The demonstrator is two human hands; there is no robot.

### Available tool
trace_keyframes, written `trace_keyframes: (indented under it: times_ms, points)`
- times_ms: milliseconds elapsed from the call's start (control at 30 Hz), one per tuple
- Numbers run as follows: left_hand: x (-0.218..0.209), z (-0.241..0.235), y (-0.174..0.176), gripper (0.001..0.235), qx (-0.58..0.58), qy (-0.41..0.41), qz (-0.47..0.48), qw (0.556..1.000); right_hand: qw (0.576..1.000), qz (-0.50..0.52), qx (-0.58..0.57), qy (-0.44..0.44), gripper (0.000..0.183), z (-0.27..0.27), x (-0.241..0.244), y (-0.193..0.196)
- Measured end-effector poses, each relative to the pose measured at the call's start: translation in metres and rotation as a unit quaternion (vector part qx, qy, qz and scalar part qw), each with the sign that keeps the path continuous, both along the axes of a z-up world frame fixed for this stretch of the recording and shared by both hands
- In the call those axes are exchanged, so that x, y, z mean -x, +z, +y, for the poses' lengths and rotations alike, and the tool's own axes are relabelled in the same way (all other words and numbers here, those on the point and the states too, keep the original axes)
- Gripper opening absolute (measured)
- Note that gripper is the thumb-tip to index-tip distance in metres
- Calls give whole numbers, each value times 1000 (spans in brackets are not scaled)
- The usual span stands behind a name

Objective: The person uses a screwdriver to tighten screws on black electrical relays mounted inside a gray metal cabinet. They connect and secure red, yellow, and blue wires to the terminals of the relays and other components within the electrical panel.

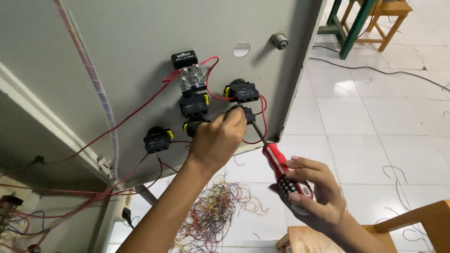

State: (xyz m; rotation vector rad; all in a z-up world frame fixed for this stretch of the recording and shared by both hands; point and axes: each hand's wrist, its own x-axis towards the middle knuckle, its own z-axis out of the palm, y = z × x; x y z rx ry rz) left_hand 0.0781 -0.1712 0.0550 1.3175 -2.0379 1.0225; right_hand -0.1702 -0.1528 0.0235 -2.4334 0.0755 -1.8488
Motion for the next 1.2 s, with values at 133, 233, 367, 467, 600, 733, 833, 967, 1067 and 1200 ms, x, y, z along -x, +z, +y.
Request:
trace_keyframes:
  times_ms: [133,233,367,467,600,733,833,967,1067,1200]
  points:
    - [1,-3,-1,22,6,24,4,1000,996,38,30,70,39,-2,-1,10]
    - [2,-3,-2,24,-1,10,9,1000,1000,18,23,10,32,1,-12,9]
    - [1,-4,-4,25,11,13,10,1000,999,32,3,-27,52,-5,-13,-10]
    - [4,-3,-3,22,12,30,5,999,1000,7,21,20,40,10,-13,3]
    - [3,-3,-4,22,-18,6,24,1000,999,-19,1,43,34,9,-16,20]
    - [1,-6,-4,26,7,23,7,1000,999,-7,21,-30,34,4,-14,15]
    - [3,-5,-2,25,-10,13,19,1000,998,-15,21,-50,39,8,-6,21]
    - [3,-5,-4,23,-39,21,46,998,989,-123,69,-44,56,1,4,12]
    - [4,1,-5,31,-97,50,75,991,955,-240,-1,-173,44,41,-13,55]
    - [10,25,19,63,-174,56,130,975,902,-383,-180,-83,27,40,-3,32]
